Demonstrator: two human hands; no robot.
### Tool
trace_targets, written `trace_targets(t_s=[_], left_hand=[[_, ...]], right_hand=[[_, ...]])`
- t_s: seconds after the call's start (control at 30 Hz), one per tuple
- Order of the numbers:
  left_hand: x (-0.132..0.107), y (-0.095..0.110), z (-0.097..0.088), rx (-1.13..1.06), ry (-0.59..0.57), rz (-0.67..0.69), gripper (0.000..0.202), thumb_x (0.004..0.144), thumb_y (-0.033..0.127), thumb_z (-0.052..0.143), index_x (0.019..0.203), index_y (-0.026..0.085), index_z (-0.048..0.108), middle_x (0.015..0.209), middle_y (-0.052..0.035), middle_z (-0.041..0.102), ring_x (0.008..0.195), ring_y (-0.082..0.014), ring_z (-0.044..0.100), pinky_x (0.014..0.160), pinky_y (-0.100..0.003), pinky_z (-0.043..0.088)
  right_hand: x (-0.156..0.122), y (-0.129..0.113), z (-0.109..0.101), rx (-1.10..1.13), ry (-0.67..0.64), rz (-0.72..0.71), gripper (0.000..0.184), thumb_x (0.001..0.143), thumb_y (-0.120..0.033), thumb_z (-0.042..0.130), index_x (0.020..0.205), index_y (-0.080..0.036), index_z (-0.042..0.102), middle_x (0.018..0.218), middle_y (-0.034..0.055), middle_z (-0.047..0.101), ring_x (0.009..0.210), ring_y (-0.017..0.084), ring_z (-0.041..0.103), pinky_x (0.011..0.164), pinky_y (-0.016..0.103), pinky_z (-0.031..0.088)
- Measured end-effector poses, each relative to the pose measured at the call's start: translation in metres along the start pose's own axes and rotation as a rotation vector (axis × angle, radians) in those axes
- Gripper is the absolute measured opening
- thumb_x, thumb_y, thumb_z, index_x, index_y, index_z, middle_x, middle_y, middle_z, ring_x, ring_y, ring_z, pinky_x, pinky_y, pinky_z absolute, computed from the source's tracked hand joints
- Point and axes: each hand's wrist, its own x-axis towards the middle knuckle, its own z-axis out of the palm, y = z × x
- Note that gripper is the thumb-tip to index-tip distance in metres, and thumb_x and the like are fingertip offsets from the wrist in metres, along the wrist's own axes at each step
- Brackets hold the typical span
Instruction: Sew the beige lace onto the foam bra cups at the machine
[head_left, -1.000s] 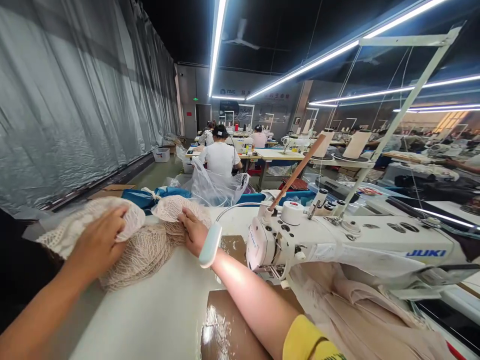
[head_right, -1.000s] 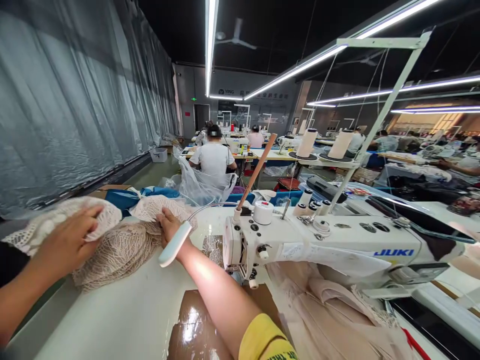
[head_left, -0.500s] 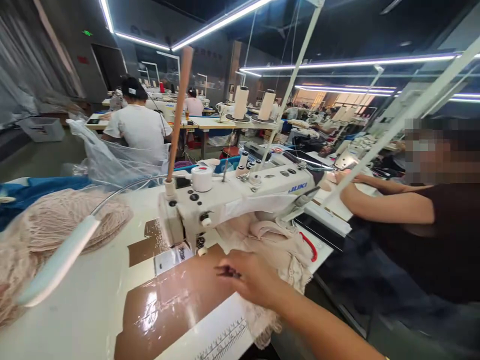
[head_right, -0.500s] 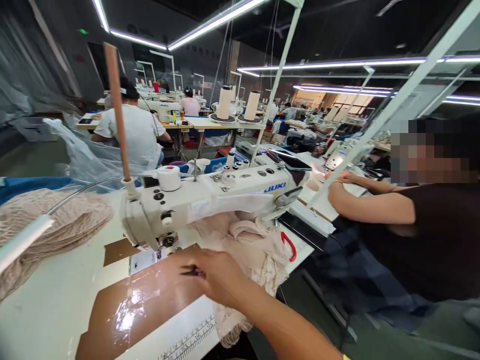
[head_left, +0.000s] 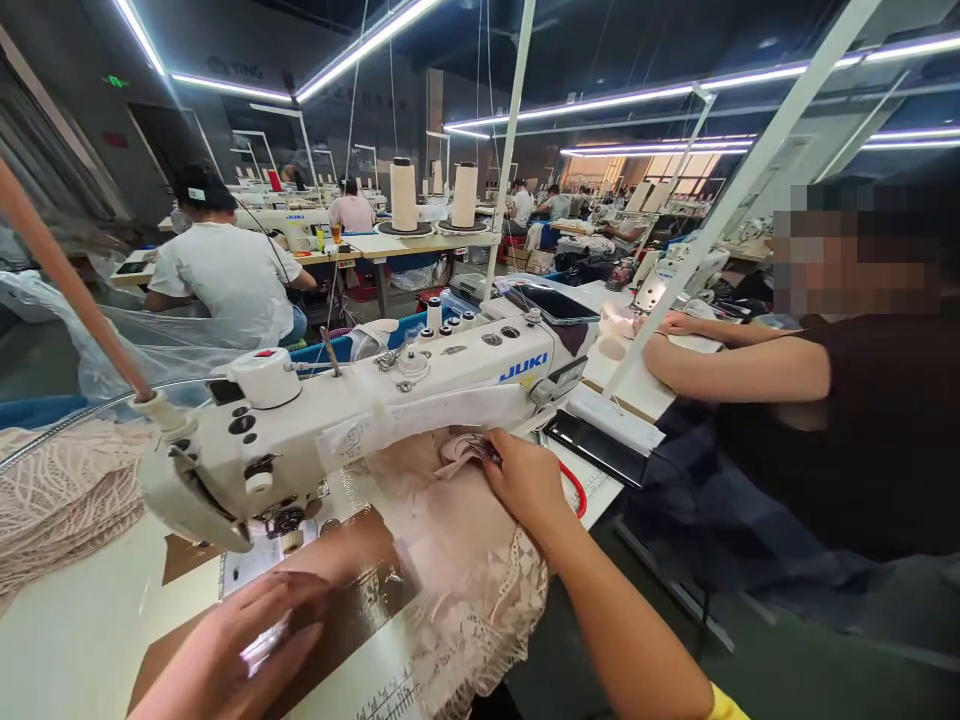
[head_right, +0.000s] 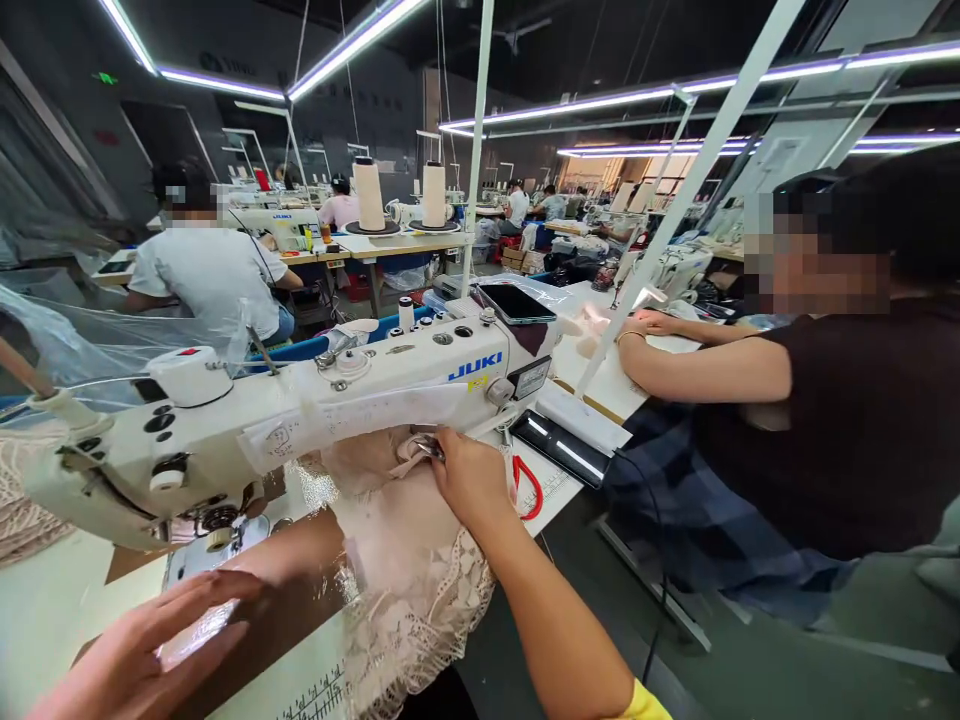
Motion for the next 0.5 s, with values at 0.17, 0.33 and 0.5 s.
trace_targets(t_s=[0.17,0.33,0.5], left_hand=[[0.066,0.054,0.044,-0.372,-0.269,-0.141,0.028,0.088,0.042,0.056,0.106,0.025,0.067,0.103,-0.0062,0.069,0.095,-0.023,0.064,0.086,-0.031,0.052],[0.117,0.073,0.08,-0.689,-0.094,-0.272,0.05,0.08,0.042,0.066,0.122,0.017,0.055,0.099,-0.0076,0.063,0.091,-0.0221,0.059,0.081,-0.034,0.049],[0.146,0.104,0.094,-0.908,-0.17,-0.128,0.046,0.07,0.042,0.076,0.107,0.017,0.066,0.093,-0.0055,0.068,0.084,-0.0223,0.061,0.077,-0.033,0.049]], right_hand=[[0.0,0.015,-0.007,0.093,0.132,-0.074,0.018,0.079,-0.016,0.051,0.095,-0.017,0.061,0.078,0.0047,0.07,0.072,0.021,0.066,0.062,0.027,0.04],[-0.017,0.024,-0.014,0.319,0.38,-0.212,0.014,0.08,-0.014,0.044,0.086,-0.019,0.055,0.071,0.0029,0.067,0.061,0.016,0.06,0.06,0.025,0.041],[-0.021,0.012,-0.022,0.464,0.483,-0.361,0.015,0.08,-0.011,0.045,0.086,-0.023,0.05,0.064,-0.0016,0.062,0.052,0.013,0.055,0.055,0.025,0.04]])
